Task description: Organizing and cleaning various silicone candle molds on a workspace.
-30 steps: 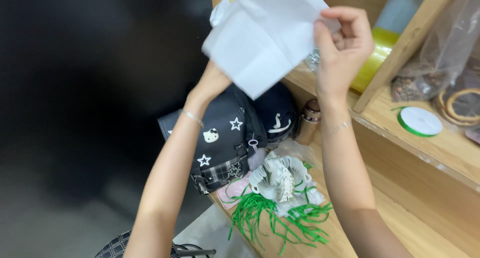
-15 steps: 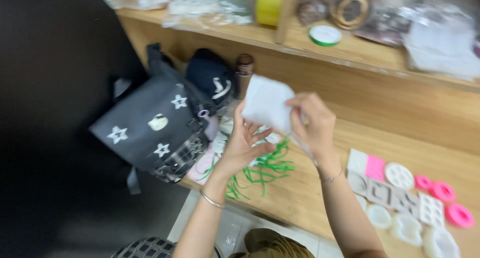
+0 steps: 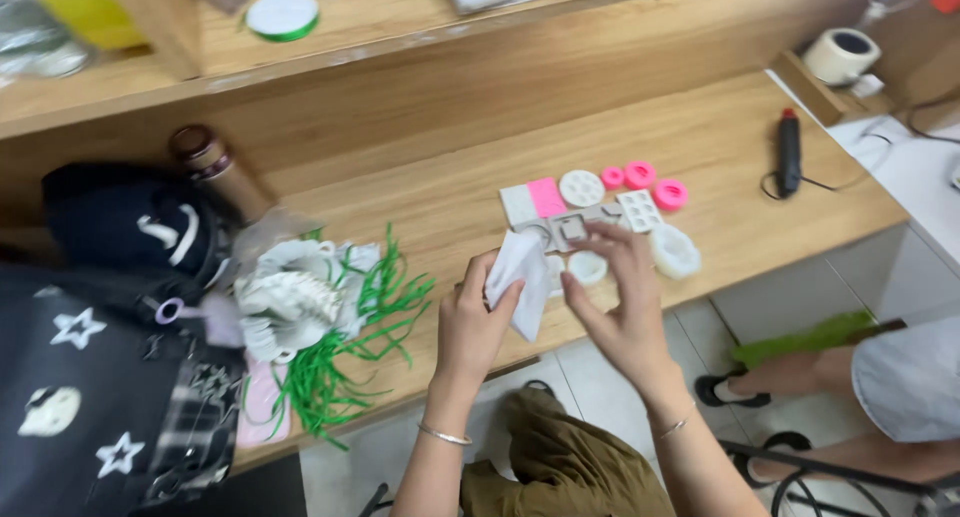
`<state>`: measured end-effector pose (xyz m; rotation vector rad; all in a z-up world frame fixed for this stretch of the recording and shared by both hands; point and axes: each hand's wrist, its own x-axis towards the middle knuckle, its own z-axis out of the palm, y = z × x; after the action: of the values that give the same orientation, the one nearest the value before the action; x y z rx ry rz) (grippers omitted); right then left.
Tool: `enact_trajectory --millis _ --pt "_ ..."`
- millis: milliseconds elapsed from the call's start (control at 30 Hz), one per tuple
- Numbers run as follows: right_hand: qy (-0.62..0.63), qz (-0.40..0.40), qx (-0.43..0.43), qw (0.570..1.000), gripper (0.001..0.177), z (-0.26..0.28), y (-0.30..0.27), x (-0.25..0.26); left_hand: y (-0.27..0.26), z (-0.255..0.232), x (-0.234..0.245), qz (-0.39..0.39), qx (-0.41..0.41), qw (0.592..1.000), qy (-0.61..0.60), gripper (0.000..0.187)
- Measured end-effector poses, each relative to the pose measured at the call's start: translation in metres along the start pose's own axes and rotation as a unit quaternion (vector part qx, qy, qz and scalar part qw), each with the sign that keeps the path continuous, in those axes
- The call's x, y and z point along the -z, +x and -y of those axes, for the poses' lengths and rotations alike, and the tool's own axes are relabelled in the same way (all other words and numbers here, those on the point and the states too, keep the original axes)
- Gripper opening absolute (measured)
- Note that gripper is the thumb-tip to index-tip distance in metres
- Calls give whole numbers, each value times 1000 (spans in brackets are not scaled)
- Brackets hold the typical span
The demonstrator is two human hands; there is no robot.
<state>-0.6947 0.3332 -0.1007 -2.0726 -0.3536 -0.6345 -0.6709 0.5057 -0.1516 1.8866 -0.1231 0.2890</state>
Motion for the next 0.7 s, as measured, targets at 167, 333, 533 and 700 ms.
enact_trajectory --millis 167,333,533,700 --pt "-37 70 45 996 33 -33 -11 22 1 -5 -38 30 -17 992 -125 54" --pt "-54 150 139 977 41 -63 33 70 39 -14 -78 73 68 962 -255 70" --pt "-109 157 196 962 37 -153 82 141 101 -40 -177 151 116 929 -317 66" --pt "-82 66 147 984 22 -226 125 223 139 -57 -254 230 122 914 -311 75"
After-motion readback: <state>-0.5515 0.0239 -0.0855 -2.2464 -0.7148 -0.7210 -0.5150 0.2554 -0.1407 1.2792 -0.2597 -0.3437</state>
